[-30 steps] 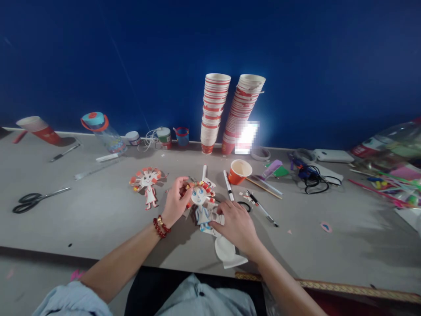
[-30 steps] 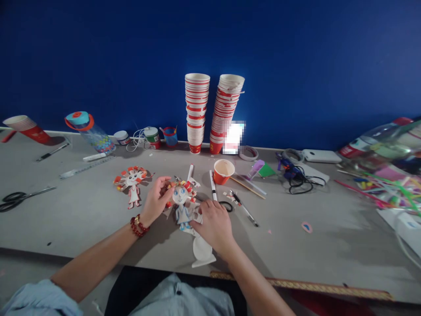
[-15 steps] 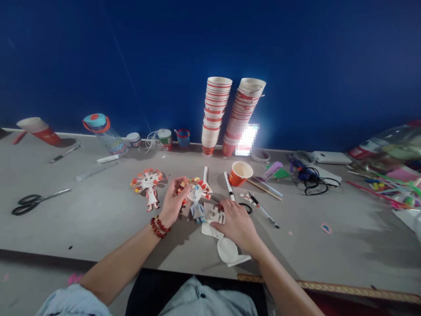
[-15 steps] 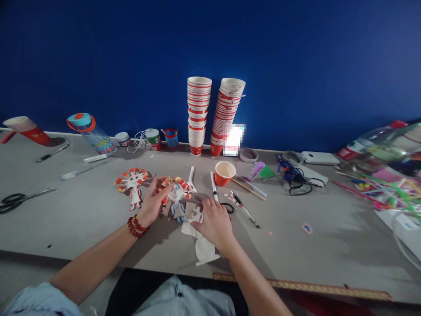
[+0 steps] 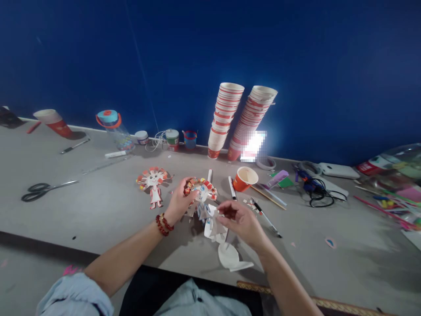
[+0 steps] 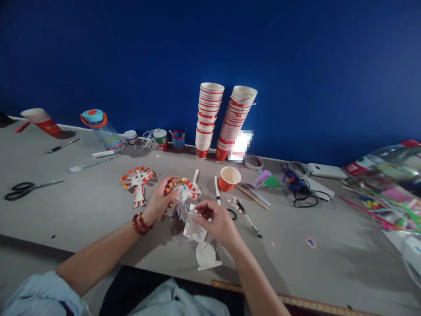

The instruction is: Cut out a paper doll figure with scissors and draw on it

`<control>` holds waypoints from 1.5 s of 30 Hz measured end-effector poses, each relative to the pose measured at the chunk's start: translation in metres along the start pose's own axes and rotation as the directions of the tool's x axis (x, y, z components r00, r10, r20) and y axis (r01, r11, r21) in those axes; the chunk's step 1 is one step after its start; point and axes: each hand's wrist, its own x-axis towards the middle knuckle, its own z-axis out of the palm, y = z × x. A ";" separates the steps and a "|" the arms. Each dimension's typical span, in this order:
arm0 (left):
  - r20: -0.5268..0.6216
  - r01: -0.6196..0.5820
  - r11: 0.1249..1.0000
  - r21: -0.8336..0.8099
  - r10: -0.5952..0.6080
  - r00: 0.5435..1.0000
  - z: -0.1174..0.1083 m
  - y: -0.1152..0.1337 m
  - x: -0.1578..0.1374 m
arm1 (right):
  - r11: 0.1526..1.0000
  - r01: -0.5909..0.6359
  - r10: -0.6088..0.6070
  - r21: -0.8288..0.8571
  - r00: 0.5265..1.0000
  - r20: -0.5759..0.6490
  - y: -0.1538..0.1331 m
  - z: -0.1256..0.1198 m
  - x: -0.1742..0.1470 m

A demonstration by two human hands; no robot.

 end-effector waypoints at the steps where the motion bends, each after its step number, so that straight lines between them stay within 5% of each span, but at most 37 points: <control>1: 0.001 -0.005 1.000 0.024 0.005 1.000 0.001 0.002 -0.001 | 1.000 0.010 -0.010 -0.008 1.000 0.001 -0.001 0.006 0.002; 9: 0.033 -0.019 0.998 0.066 0.017 0.999 0.002 -0.001 0.001 | 0.951 0.076 -0.136 -0.301 0.973 -0.186 0.016 0.033 0.012; 21: 0.152 0.152 0.961 -0.230 -0.119 0.981 0.003 0.003 -0.002 | 0.988 0.072 -0.102 -0.134 0.966 -0.239 0.017 0.039 0.010; 27: 0.197 0.257 0.873 -0.414 -0.190 0.962 0.005 0.004 -0.001 | 0.987 0.088 -0.121 -0.134 0.956 -0.267 0.018 0.039 0.006; 36: 0.368 0.425 0.614 -0.665 -0.225 0.902 0.004 0.016 -0.008 | 0.966 0.215 -0.254 -0.144 0.893 -0.371 0.020 0.036 0.006; 45: 0.365 0.255 0.787 -0.562 -0.040 0.930 0.009 0.013 -0.021 | 0.960 0.225 -0.276 -0.166 0.860 -0.430 0.017 0.030 0.007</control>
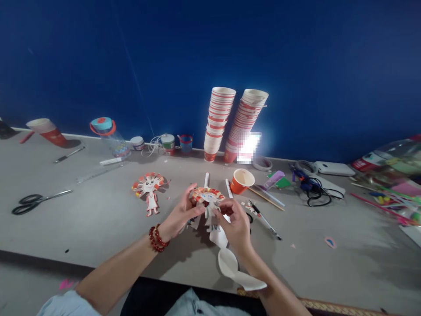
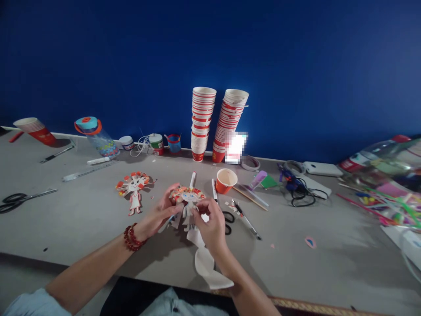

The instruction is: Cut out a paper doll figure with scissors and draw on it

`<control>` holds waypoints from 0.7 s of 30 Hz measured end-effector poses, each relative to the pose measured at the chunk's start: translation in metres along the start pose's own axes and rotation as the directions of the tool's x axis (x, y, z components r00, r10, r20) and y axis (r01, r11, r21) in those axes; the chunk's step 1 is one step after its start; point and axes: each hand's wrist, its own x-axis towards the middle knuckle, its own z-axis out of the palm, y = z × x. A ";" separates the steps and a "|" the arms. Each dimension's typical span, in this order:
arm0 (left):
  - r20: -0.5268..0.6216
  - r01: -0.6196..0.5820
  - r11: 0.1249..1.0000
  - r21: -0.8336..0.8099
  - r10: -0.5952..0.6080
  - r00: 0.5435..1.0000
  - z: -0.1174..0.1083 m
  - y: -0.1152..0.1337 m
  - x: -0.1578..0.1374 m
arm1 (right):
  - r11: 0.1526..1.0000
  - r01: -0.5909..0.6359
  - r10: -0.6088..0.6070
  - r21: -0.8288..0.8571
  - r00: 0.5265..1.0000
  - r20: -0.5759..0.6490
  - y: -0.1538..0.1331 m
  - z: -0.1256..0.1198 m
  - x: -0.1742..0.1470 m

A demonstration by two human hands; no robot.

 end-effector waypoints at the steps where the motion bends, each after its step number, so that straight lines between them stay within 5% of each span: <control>1: 0.000 0.005 1.000 0.016 -0.005 1.000 0.000 -0.001 0.000 | 1.000 -0.009 0.009 -0.003 1.000 0.001 0.001 0.000 0.000; 6: -0.010 0.025 0.995 0.101 -0.024 1.000 0.000 -0.004 0.001 | 0.999 -0.052 0.052 -0.009 0.999 0.006 0.004 0.000 0.000; 15: -0.192 0.031 0.987 0.155 0.000 0.981 0.002 -0.005 0.002 | 0.980 -0.138 0.128 0.146 0.989 0.079 0.002 0.002 0.001; 21: -0.283 -0.031 0.988 0.154 0.074 0.956 -0.004 -0.004 0.006 | 0.922 -0.268 0.241 0.278 0.962 0.127 -0.007 -0.027 0.008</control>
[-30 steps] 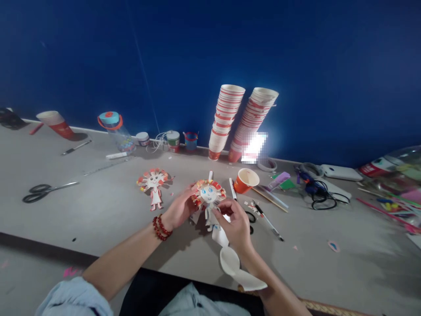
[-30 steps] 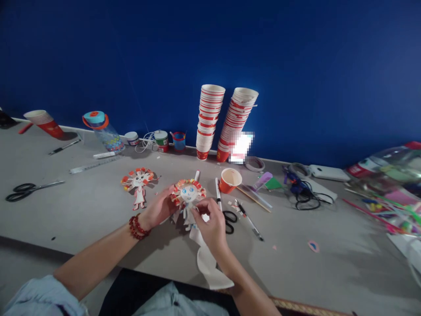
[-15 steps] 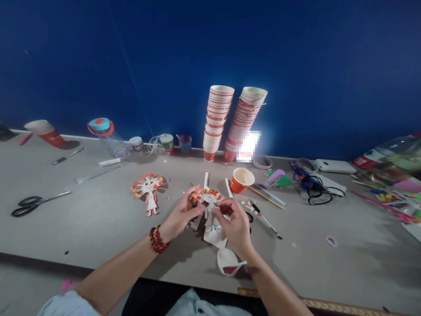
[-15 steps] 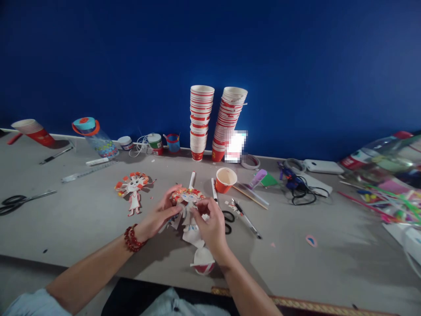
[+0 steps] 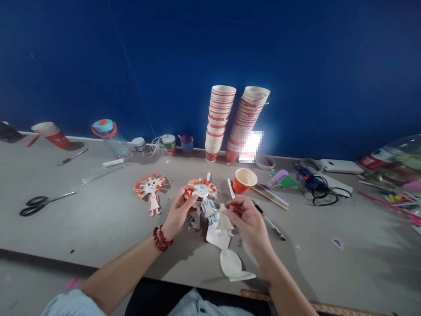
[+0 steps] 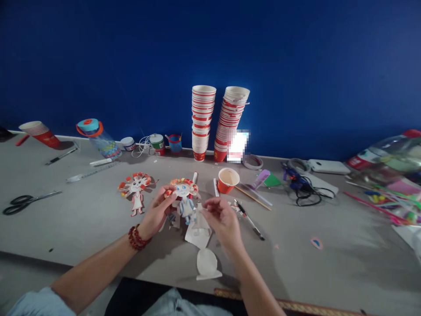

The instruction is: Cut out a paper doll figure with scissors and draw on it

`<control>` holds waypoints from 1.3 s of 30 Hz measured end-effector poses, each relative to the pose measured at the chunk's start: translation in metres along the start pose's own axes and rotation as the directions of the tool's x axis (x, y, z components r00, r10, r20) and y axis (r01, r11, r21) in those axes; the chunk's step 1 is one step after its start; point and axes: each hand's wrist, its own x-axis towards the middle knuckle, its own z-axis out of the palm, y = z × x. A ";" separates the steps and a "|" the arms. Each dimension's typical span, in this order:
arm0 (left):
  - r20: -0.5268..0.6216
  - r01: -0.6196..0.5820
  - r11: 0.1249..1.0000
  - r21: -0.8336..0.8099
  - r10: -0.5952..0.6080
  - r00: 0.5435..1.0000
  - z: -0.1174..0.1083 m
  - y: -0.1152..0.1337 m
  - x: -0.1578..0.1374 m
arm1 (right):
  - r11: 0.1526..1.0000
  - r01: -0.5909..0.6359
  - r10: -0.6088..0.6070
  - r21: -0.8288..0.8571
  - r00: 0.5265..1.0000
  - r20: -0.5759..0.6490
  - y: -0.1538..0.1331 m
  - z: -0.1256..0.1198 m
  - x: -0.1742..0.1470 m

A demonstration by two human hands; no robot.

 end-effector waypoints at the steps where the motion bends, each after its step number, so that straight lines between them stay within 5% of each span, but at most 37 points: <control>1: -0.001 -0.004 1.000 0.002 0.004 1.000 -0.001 0.001 0.000 | 1.000 -0.010 0.009 -0.019 1.000 -0.026 -0.002 -0.009 -0.001; 9: 0.103 -0.114 0.987 0.112 0.103 0.989 -0.004 0.006 -0.001 | 0.930 -0.095 0.093 -0.354 0.995 -0.022 0.008 -0.067 -0.019; 17: 0.191 -0.284 0.850 0.444 0.220 0.957 -0.015 0.021 0.002 | 0.700 0.061 -0.028 -0.711 0.998 0.059 0.015 -0.054 -0.034; 23: 0.279 -0.386 0.758 0.527 0.275 0.920 -0.016 0.042 0.000 | 0.510 0.167 -0.163 -0.844 0.982 0.096 0.015 -0.054 -0.034; 30: 0.447 -0.291 0.787 0.544 0.022 0.894 0.009 0.034 -0.015 | 0.427 0.344 -0.305 -0.836 0.925 0.225 0.007 -0.050 -0.041; 39: 0.560 -0.360 0.714 0.601 -0.054 0.826 0.012 0.001 0.009 | 0.410 0.416 -0.206 -0.811 0.909 0.362 0.015 -0.026 -0.055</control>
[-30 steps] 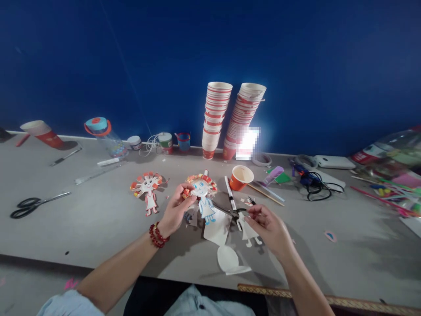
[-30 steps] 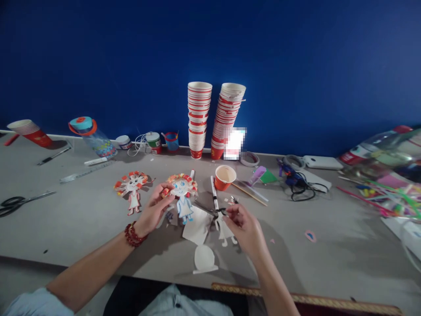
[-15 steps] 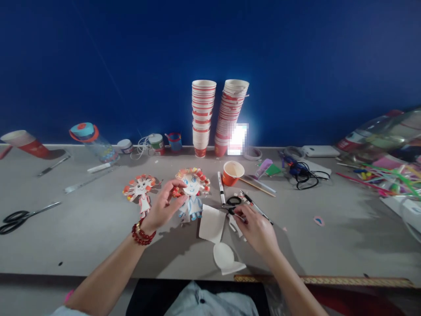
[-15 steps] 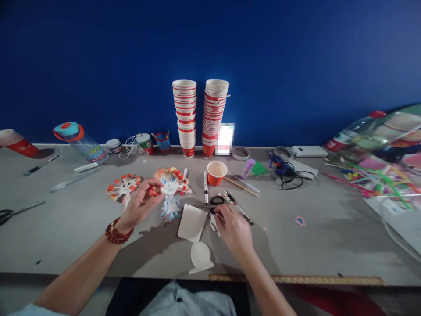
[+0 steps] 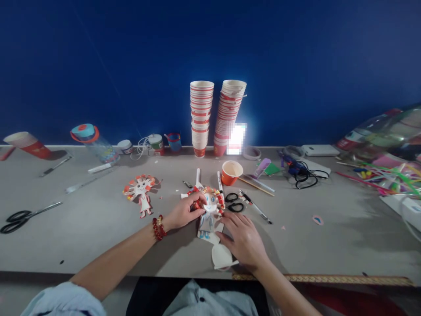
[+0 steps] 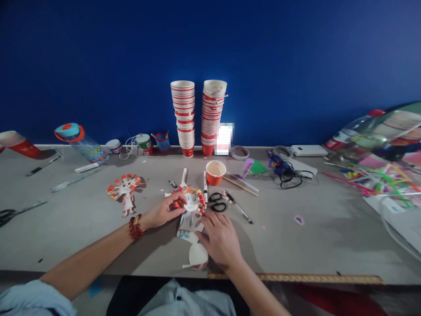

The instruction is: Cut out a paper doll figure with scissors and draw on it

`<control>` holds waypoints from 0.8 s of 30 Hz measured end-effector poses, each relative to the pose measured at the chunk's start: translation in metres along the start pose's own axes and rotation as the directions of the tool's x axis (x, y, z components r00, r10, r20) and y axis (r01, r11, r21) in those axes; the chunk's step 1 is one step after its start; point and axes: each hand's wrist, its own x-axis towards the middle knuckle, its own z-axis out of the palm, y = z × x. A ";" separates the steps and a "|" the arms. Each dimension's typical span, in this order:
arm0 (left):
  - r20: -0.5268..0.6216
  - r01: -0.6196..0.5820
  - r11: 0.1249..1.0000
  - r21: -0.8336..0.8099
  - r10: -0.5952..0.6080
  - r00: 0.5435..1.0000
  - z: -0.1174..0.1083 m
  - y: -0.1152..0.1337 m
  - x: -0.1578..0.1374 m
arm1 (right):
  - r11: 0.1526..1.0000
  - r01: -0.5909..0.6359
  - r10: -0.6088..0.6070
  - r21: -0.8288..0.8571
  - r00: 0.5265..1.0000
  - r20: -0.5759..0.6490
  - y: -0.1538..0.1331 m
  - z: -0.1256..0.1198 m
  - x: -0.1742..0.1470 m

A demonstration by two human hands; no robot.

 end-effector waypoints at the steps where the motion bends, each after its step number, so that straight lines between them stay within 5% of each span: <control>1: -0.009 -0.007 1.000 0.028 0.007 1.000 0.000 -0.002 0.001 | 1.000 0.018 -0.017 0.021 1.000 -0.005 0.002 0.003 0.001; 14: -0.001 -0.114 0.895 0.431 0.127 0.992 -0.001 -0.001 -0.008 | 0.993 0.011 -0.012 0.117 1.000 0.007 0.009 0.008 0.012; 24: 0.011 -0.131 0.802 0.583 0.154 0.988 0.002 -0.009 -0.013 | 0.985 0.090 -0.089 0.150 0.996 -0.015 0.008 0.005 0.015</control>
